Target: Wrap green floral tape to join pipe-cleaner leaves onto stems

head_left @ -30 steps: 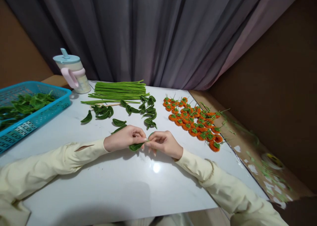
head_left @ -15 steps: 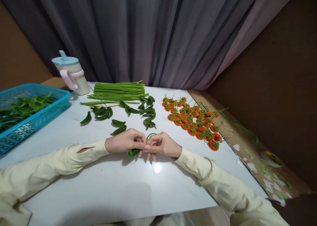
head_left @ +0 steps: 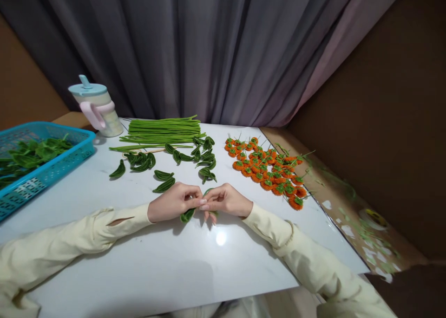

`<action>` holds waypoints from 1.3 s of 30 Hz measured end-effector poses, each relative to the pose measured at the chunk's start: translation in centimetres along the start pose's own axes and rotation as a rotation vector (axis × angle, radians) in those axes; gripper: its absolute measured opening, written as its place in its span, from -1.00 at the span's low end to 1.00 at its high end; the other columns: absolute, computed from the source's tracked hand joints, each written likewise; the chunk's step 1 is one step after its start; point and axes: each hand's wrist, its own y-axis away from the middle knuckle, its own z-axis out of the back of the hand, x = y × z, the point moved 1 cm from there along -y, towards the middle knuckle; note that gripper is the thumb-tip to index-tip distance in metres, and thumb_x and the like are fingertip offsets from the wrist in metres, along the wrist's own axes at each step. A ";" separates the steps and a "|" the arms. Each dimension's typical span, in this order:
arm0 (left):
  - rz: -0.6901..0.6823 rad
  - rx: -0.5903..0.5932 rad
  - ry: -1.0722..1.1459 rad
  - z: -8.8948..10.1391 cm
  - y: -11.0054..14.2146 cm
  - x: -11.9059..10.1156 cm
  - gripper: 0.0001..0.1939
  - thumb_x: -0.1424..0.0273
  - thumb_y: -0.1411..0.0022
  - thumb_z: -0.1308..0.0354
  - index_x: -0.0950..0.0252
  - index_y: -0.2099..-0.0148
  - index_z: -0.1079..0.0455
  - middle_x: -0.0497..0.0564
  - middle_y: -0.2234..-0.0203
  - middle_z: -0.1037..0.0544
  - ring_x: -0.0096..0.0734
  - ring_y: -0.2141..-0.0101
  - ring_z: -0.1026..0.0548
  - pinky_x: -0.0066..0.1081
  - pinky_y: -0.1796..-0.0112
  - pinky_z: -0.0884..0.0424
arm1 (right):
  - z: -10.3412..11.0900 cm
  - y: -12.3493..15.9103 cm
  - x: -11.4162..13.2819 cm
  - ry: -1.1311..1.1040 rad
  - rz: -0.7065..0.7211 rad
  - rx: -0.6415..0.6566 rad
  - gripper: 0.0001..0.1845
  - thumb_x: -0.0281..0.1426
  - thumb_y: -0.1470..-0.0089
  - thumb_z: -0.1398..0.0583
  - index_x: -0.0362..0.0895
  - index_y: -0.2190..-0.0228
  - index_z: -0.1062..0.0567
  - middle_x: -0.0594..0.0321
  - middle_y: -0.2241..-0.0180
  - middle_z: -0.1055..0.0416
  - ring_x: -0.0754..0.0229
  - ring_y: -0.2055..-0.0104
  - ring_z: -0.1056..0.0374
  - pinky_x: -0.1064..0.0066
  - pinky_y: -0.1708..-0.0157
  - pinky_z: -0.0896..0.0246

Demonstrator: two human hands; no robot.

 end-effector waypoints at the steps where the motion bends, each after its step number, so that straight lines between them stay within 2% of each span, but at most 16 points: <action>1: -0.014 -0.014 -0.024 -0.1 0.0 0.1 -0.72 0.26 -0.12 -0.08 0.37 0.51 -0.32 -0.14 0.70 -0.30 -0.60 0.63 -0.18 -0.60 0.58 -0.09 | 0.0 0.0 0.0 0.021 0.004 -0.003 -0.70 -0.27 0.15 -0.29 -0.29 0.47 -0.47 0.26 0.62 -0.43 0.38 0.70 -0.28 0.50 0.59 -0.27; 6: -0.041 -0.034 0.016 -0.4 -0.4 1.0 -0.65 0.18 -0.15 -0.03 0.37 0.47 -0.34 -0.12 0.67 -0.33 -0.58 0.62 -0.18 -0.58 0.58 -0.11 | -0.3 0.0 0.1 0.156 0.052 -0.058 -0.67 -0.21 0.11 -0.25 -0.28 0.50 -0.45 0.26 0.63 -0.40 0.39 0.70 -0.27 0.54 0.63 -0.24; 10: -0.101 -0.156 -0.116 -0.8 -0.5 1.5 -0.67 0.21 -0.18 0.01 0.36 0.46 -0.33 -0.11 0.67 -0.33 -0.56 0.61 -0.20 -0.56 0.54 -0.13 | -0.4 -0.2 -0.3 0.216 0.082 -0.130 -0.66 -0.19 0.07 -0.22 -0.27 0.50 -0.43 0.28 0.67 -0.36 0.38 0.73 -0.24 0.53 0.69 -0.22; 13: -0.225 -0.249 -0.259 -0.9 -0.4 1.8 -0.71 0.30 -0.21 0.05 0.34 0.47 -0.31 -0.08 0.59 -0.37 -0.52 0.54 -0.28 -0.53 0.47 -0.18 | -0.5 -0.2 -0.5 0.333 0.107 -0.149 -0.73 -0.27 -0.01 -0.15 -0.26 0.50 -0.42 0.29 0.67 -0.35 0.35 0.72 -0.25 0.53 0.68 -0.21; 16: -0.319 -0.278 -0.321 -1.1 -0.4 2.0 -0.73 0.35 -0.24 0.08 0.32 0.46 -0.29 -0.04 0.54 -0.38 -0.48 0.48 -0.33 -0.52 0.41 -0.22 | -0.8 -0.1 -0.5 0.532 0.144 -0.178 -0.79 -0.40 -0.06 -0.07 -0.23 0.51 -0.42 0.32 0.70 -0.34 0.36 0.70 -0.26 0.55 0.61 -0.21; 20: -0.356 -0.283 -0.340 -1.1 -0.4 2.3 -0.76 0.38 -0.25 0.09 0.31 0.44 -0.28 -0.04 0.53 -0.38 -0.45 0.45 -0.35 -0.50 0.39 -0.25 | -1.2 0.0 -0.4 0.788 0.207 -0.235 -0.79 -0.54 -0.02 -0.04 -0.21 0.58 -0.40 0.35 0.74 -0.33 0.36 0.66 -0.26 0.57 0.51 -0.19; 24: -0.396 -0.249 -0.323 -1.2 -0.4 2.3 -0.77 0.41 -0.25 0.10 0.32 0.43 -0.27 -0.02 0.53 -0.38 -0.44 0.44 -0.35 -0.50 0.38 -0.27 | -1.5 0.0 -0.4 0.913 0.254 -0.258 -0.81 -0.56 0.02 -0.05 -0.19 0.59 -0.39 0.35 0.74 -0.31 0.36 0.66 -0.21 0.57 0.53 -0.13; 33: -0.431 -0.209 -0.293 -1.3 -0.3 2.4 -0.79 0.46 -0.24 0.12 0.33 0.43 -0.25 -0.02 0.53 -0.36 -0.46 0.46 -0.33 -0.52 0.41 -0.26 | -1.7 -0.2 -1.2 1.073 0.433 -0.315 -0.86 -0.54 0.10 -0.05 -0.18 0.60 -0.36 0.36 0.73 -0.20 0.37 0.68 -0.05 0.57 0.61 0.00; 39: -0.489 -0.202 -0.285 -1.2 -0.2 2.4 -0.79 0.49 -0.25 0.15 0.33 0.41 -0.23 0.00 0.51 -0.36 -0.45 0.45 -0.32 -0.50 0.40 -0.25 | -2.4 0.1 -1.4 1.146 0.424 -0.330 -0.86 -0.53 0.09 -0.02 -0.17 0.58 -0.33 0.35 0.73 -0.20 0.36 0.69 -0.05 0.55 0.61 0.00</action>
